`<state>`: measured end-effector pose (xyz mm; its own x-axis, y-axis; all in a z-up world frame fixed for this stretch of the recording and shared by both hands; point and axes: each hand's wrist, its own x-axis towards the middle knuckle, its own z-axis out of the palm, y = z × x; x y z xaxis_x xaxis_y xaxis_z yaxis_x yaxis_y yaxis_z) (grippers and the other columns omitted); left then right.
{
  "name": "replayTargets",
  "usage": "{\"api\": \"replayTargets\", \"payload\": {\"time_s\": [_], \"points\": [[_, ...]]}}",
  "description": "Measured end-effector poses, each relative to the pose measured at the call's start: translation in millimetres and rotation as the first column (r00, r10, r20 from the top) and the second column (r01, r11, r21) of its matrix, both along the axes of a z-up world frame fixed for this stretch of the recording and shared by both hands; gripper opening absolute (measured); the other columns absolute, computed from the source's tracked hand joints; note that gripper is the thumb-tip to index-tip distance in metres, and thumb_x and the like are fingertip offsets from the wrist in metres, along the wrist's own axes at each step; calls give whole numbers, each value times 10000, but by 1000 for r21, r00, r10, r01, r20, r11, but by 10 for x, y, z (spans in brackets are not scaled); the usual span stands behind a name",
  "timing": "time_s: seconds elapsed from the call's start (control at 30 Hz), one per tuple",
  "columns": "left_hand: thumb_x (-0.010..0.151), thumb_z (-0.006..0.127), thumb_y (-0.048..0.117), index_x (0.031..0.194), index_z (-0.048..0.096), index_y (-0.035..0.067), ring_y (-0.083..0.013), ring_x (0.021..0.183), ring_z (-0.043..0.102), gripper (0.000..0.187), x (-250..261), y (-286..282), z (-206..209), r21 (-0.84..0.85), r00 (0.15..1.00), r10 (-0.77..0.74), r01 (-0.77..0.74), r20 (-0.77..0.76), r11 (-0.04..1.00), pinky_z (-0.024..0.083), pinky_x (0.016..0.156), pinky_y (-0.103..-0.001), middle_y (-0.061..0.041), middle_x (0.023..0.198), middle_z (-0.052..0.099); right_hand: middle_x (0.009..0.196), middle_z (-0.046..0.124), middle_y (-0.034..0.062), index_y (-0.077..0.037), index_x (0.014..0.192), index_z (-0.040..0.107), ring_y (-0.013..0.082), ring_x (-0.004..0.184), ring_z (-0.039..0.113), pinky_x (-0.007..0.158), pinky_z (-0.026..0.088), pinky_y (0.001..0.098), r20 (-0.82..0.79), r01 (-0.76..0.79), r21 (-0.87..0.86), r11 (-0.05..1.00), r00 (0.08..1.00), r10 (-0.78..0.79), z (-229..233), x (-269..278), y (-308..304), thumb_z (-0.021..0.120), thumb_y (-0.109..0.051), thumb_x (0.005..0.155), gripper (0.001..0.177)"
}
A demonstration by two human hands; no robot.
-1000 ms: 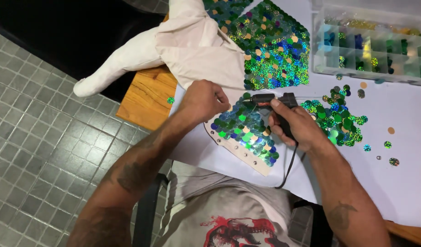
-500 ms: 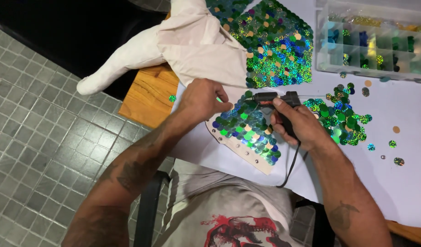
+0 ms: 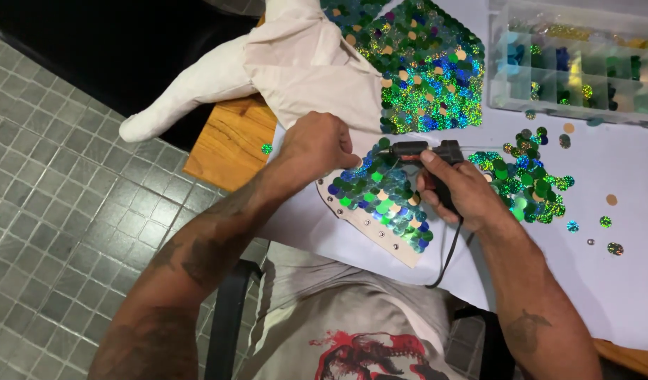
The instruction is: Decorating a white fabric garment by gluing green and blue sequins using a hot glue gun
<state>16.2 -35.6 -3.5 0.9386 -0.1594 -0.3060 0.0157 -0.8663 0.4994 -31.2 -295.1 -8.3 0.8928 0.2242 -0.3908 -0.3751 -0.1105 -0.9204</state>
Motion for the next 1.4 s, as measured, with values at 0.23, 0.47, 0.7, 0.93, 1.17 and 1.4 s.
{"api": "replayTargets", "payload": {"time_s": [0.23,0.47,0.7,0.93,1.17,1.4], "points": [[800,769,324,880,819,227,-417,942,722,136,-26,184,-104,-133,998,-52,56,33,989,583,838,-506,-118,814,754,487,429,131,51,770,622,159,192,353,214,297,257,3,13,35,999,1000,-14,22,-7,-3,596,-408,1052,539],[866,702,285,1019,807,197,-440,1063,685,205,27,382,165,-175,991,-99,115,94,978,547,934,-537,-141,1003,780,490,432,134,55,772,614,158,193,352,212,294,263,-2,15,30,999,1000,-15,-9,-7,-17,599,-407,1052,541],[815,790,326,1036,805,329,-345,1031,718,222,54,322,-17,125,955,-284,273,84,954,586,925,-495,5,1012,774,498,468,154,72,801,624,167,196,371,218,295,275,31,-20,-16,1000,999,21,84,-26,31,588,-380,1056,521],[855,758,351,967,799,346,-322,1028,725,119,-49,278,45,159,965,-260,251,40,955,590,899,-488,36,999,760,553,615,200,67,787,672,182,229,445,256,338,323,63,-161,-320,934,980,190,315,69,220,575,-363,1043,510],[851,738,293,956,794,209,-405,978,717,145,-104,304,256,-187,991,-114,125,69,974,577,869,-512,-101,858,763,593,651,159,38,811,736,210,335,543,446,434,324,-114,-254,-570,781,966,231,830,134,507,573,-396,1016,507],[842,696,324,930,800,272,-341,981,731,147,-66,267,176,-303,1000,-11,13,7,953,579,868,-447,-86,888,772,576,629,131,3,770,732,184,311,523,472,440,326,-142,-290,-625,725,955,259,787,151,519,574,-459,1019,548]]}}
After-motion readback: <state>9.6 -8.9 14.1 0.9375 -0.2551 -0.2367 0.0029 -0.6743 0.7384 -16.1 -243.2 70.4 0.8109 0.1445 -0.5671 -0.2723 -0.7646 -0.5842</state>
